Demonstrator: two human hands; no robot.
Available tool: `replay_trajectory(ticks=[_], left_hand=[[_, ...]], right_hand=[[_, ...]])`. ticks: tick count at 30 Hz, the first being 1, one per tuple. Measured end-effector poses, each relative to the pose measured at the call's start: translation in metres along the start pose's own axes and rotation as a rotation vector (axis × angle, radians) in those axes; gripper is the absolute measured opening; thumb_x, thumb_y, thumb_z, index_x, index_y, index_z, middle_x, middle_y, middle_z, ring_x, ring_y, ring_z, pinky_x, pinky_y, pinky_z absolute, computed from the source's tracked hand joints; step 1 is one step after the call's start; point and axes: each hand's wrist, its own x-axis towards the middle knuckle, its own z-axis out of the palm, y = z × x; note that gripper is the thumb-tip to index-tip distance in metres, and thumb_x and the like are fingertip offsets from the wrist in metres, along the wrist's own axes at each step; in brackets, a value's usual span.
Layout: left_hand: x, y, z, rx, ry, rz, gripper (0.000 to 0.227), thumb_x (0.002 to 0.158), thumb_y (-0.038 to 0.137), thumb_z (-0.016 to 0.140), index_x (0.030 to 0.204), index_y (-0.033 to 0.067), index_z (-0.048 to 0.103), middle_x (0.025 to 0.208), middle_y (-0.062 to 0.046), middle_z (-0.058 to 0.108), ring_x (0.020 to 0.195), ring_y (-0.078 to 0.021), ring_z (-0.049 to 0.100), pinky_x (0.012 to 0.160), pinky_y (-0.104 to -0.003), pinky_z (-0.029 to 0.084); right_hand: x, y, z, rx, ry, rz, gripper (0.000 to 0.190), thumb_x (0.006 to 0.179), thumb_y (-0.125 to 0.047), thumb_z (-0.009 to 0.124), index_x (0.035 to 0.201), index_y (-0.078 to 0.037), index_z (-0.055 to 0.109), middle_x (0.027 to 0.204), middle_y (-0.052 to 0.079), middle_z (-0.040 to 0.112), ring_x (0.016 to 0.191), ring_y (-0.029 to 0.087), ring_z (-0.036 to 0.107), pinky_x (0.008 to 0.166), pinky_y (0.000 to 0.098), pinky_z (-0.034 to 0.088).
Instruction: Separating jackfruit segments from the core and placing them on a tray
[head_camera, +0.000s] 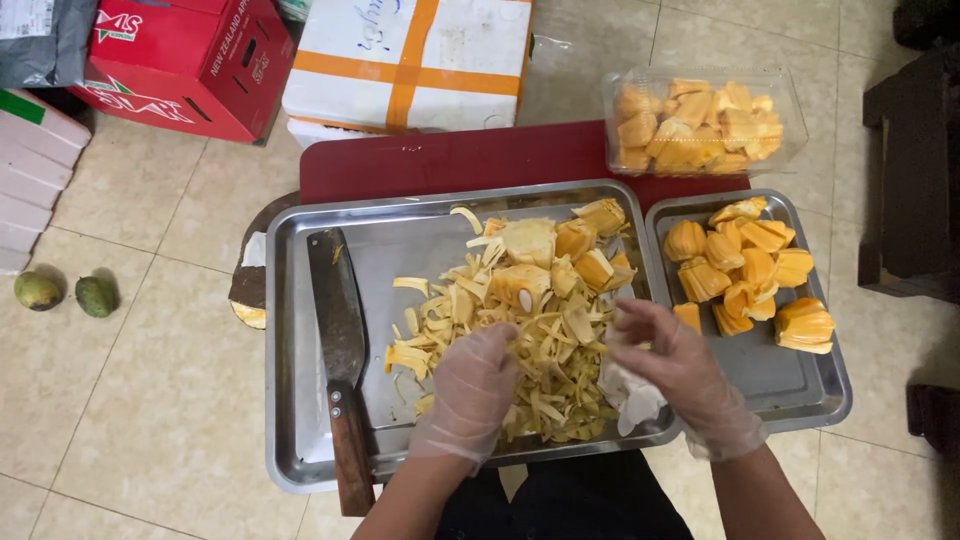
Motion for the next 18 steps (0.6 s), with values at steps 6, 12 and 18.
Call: replay_trajectory(ticks=[6, 12, 18], left_hand=[[0.000, 0.014, -0.051, -0.468, -0.167, -0.423, 0.060, 0.091, 0.005, 0.058, 0.148, 0.0235, 0.057, 0.102, -0.001, 0.072, 0.062, -0.0068, 0.056, 0.054, -0.021, 0.061], [-0.002, 0.003, -0.056, -0.659, 0.109, -0.453, 0.030, 0.092, -0.011, 0.067, 0.108, 0.0124, 0.076, 0.068, 0.006, 0.052, 0.050, -0.0065, 0.052, 0.041, -0.019, 0.059], [0.006, 0.014, -0.069, -0.631, 0.228, -0.433, 0.072, 0.091, 0.004, 0.062, 0.159, 0.0183, 0.043, 0.117, -0.008, 0.047, 0.091, -0.0113, 0.053, 0.071, -0.024, 0.061]], right_hand=[[0.036, 0.011, -0.009, -0.574, 0.150, -0.167, 0.031, 0.099, -0.027, 0.064, 0.129, -0.020, 0.070, 0.099, 0.003, 0.066, 0.085, 0.015, 0.062, 0.074, 0.0297, 0.057], [0.079, -0.012, 0.006, -0.914, 0.150, -0.218, 0.049, 0.102, -0.038, 0.048, 0.147, -0.019, 0.058, 0.134, 0.013, 0.062, 0.115, 0.029, 0.063, 0.093, 0.0491, 0.056], [0.100, -0.040, 0.016, -0.828, 0.015, -0.023, 0.059, 0.088, -0.028, 0.055, 0.147, -0.023, 0.058, 0.132, 0.016, 0.069, 0.110, 0.034, 0.068, 0.091, 0.0512, 0.051]])
